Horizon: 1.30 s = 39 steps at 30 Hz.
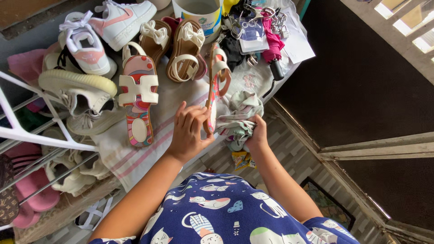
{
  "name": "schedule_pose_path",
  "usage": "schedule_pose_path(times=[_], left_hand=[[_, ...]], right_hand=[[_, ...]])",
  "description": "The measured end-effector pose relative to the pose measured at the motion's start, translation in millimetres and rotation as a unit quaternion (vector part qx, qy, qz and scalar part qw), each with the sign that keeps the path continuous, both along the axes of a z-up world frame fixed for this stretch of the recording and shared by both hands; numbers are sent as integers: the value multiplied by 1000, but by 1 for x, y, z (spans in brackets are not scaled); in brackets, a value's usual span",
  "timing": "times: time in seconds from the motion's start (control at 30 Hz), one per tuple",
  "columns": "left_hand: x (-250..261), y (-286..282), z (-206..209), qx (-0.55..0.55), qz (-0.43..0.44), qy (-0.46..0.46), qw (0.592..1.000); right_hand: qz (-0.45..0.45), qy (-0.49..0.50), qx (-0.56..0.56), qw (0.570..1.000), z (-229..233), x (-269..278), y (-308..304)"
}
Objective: The person wipes several pairs of shoes with a cloth, including sandals and sneakers, then places them on a shoe rack. The person also ties the laces of a pair of sneakers before placing them on the rack.
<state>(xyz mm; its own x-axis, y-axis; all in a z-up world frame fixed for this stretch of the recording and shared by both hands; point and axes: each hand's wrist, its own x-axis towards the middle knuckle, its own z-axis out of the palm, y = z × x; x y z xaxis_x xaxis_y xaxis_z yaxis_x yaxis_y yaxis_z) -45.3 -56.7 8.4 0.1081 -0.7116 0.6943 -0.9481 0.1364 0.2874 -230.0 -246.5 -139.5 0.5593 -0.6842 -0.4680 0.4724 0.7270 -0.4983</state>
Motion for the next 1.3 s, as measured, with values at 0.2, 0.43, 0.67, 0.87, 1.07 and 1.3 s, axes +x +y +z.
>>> schedule_pose_path(times=[0.2, 0.43, 0.67, 0.87, 1.07, 1.3], left_hand=[[-12, 36, 13, -21, -24, 5, 999], [-7, 85, 25, -10, -34, 17, 999], [4, 137, 14, 5, 10, 65, 998], [34, 142, -7, 10, -24, 214, 976], [59, 157, -23, 6, -25, 323, 946], [54, 153, -56, 108, -21, 578, 808]], right_hand=[[98, 35, 37, 994, 21, 16, 48], [150, -21, -49, 987, 77, 30, 115], [97, 28, -142, 985, 84, 38, 180], [54, 48, -227, 971, 87, 114, 190], [26, 76, -233, 969, 88, 124, 207], [28, 96, -191, 976, 76, 102, 237]])
